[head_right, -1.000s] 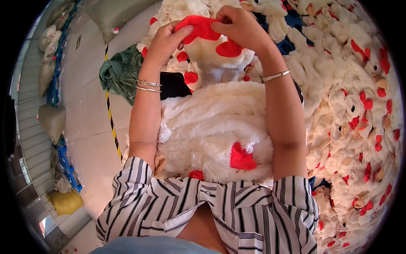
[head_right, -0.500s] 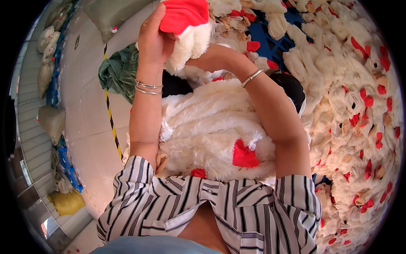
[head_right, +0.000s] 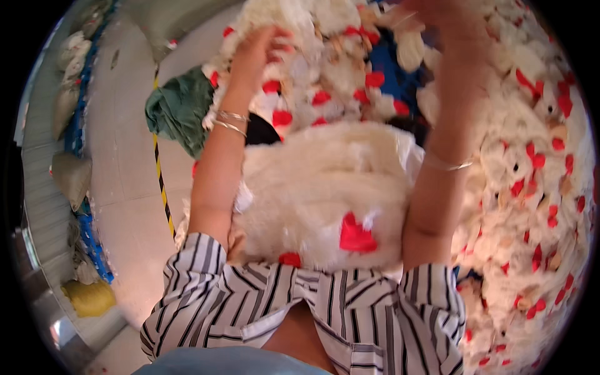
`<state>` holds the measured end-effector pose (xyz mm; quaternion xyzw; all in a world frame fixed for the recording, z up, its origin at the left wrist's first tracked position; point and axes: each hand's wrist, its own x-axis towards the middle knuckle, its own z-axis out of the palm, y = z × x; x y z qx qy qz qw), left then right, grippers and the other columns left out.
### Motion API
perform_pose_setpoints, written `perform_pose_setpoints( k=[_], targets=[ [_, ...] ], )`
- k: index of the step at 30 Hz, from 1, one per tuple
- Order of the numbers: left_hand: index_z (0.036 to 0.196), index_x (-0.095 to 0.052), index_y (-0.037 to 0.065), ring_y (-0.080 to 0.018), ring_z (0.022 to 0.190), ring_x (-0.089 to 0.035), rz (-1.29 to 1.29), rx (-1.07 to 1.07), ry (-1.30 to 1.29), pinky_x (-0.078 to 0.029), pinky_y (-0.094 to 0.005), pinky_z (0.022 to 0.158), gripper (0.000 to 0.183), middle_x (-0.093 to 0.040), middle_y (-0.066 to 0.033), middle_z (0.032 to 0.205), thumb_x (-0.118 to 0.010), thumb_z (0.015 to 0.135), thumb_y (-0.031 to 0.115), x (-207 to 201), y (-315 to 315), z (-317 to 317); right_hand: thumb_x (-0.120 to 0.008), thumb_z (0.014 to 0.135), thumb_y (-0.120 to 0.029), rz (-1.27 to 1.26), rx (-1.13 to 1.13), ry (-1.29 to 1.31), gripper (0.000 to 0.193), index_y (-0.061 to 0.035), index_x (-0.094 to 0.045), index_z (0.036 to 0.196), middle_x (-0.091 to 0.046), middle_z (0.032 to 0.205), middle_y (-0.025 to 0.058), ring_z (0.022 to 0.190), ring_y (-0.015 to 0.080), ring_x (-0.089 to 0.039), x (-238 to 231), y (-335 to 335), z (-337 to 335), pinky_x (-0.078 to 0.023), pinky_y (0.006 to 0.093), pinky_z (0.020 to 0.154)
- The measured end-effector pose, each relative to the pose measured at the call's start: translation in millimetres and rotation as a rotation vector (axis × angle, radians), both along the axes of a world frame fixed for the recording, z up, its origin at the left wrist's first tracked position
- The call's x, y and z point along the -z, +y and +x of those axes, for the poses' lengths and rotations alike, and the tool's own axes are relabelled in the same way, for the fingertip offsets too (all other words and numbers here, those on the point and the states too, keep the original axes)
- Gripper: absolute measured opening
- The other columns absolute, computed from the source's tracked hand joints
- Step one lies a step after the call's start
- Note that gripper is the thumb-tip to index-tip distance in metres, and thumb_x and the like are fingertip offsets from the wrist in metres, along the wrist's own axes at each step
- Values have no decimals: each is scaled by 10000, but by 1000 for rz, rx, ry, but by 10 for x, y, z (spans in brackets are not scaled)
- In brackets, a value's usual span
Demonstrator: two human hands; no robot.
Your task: The person sits on the floor and repeatedly picks up white stuffed animal bodies and red fabric pieces. They insert the red fabric into the head opening of the stuffed animal, pull it through, and adjust the ears and face. The person handles the items one at a time, repeating the process for multiple units.
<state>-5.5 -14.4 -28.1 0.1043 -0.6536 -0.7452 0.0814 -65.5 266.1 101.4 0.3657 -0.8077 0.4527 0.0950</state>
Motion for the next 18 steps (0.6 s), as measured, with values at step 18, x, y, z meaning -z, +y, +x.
perform_pose_setpoints(
  k=[18],
  targets=[
    [939,-626,43,-98,692,-658,-247,239,-57,-477,-239,569,210,-681,-25,847,-553,928,240,92,199,18,-486,921,-227,688,-756,-286,284,41,-581,913,-635,907,241,897,414,-612,1546,-1089,1258,-471,483,815]
  ],
)
